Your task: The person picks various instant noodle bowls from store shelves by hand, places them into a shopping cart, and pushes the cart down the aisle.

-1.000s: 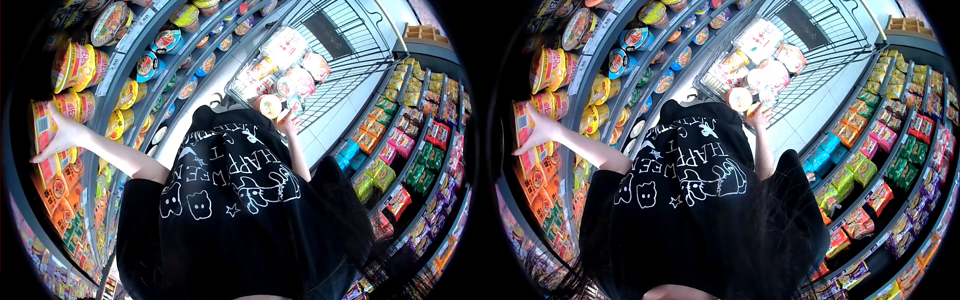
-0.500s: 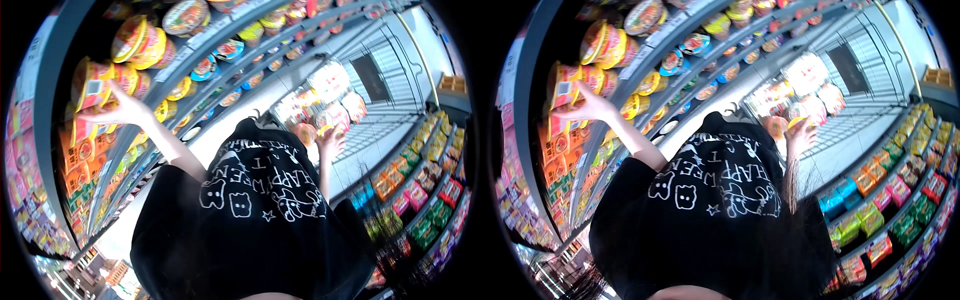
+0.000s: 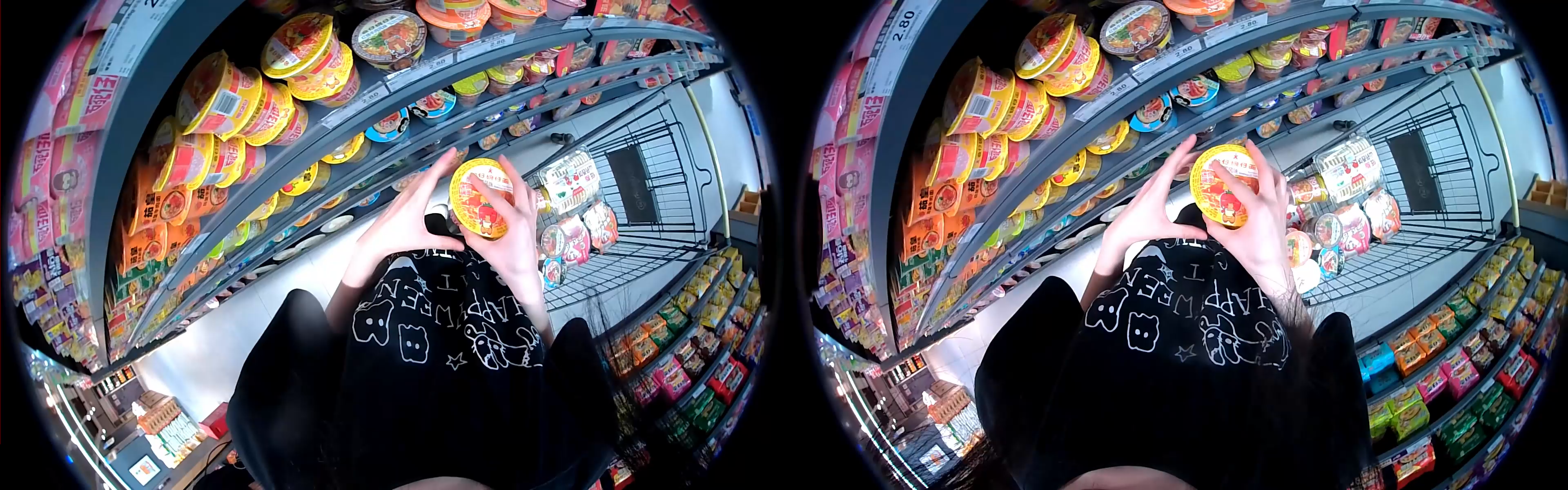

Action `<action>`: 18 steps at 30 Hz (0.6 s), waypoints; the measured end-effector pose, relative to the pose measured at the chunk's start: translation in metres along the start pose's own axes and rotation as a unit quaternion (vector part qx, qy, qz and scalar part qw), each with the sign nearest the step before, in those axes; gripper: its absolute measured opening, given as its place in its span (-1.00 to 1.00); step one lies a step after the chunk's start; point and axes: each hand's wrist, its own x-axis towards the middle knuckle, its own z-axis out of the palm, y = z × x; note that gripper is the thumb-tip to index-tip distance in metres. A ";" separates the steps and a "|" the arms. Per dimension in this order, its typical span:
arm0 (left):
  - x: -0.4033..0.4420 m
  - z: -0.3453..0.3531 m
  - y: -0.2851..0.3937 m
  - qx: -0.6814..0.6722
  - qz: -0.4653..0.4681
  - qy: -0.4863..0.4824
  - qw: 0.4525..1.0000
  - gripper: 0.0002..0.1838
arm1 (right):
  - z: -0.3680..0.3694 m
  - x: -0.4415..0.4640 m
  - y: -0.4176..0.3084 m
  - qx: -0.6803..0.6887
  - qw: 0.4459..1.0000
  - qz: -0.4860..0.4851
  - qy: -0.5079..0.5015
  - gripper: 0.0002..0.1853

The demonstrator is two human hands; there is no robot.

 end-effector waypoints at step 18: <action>0.053 -0.099 0.051 0.119 0.166 0.516 0.832 0.01 | -0.001 -0.024 0.011 0.193 0.980 0.052 0.006 -0.26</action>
